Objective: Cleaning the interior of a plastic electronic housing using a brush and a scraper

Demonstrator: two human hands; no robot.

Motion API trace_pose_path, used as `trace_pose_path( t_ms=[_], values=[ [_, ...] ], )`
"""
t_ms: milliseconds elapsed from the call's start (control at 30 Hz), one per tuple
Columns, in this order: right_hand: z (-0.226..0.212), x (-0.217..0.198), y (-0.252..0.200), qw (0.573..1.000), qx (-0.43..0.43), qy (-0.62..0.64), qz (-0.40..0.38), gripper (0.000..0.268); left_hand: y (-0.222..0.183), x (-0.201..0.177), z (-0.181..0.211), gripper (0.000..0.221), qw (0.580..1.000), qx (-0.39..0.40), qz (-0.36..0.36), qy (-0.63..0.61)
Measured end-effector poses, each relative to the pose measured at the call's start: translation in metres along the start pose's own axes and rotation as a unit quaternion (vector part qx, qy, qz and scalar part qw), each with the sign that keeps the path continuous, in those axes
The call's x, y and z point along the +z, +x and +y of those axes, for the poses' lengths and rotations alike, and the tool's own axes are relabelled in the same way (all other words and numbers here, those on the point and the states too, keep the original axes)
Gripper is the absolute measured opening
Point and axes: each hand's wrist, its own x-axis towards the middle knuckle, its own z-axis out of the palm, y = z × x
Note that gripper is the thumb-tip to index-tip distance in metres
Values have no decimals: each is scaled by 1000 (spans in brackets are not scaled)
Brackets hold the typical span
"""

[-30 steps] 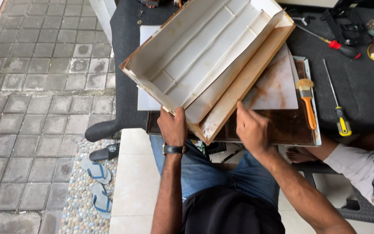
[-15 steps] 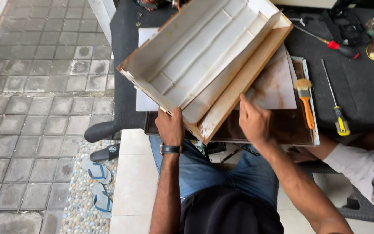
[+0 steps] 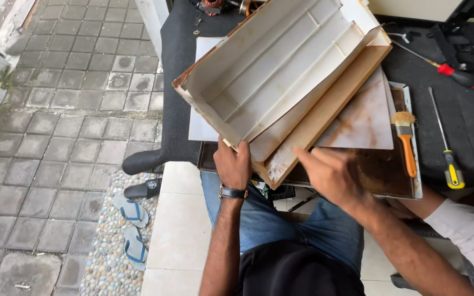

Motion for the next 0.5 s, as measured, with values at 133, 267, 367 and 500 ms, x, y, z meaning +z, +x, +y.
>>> trace_pose_path(
  t_ms=[133,267,367,500],
  values=[
    [-60,-15,-2,994,-84,29,-71,17,0,0,-6,28,999,37,-3,-9],
    [-36,16,-8,984,-143,6,-108,18,2,4,-13,28,999,54,-1,-2],
    [-20,32,-8,986,-107,-5,-128,22,-2,2,-12,29,999,55,0,-5],
    [-41,19,-3,982,-123,8,-144,20,1,-1,-7,30,999,47,2,2]
  ],
)
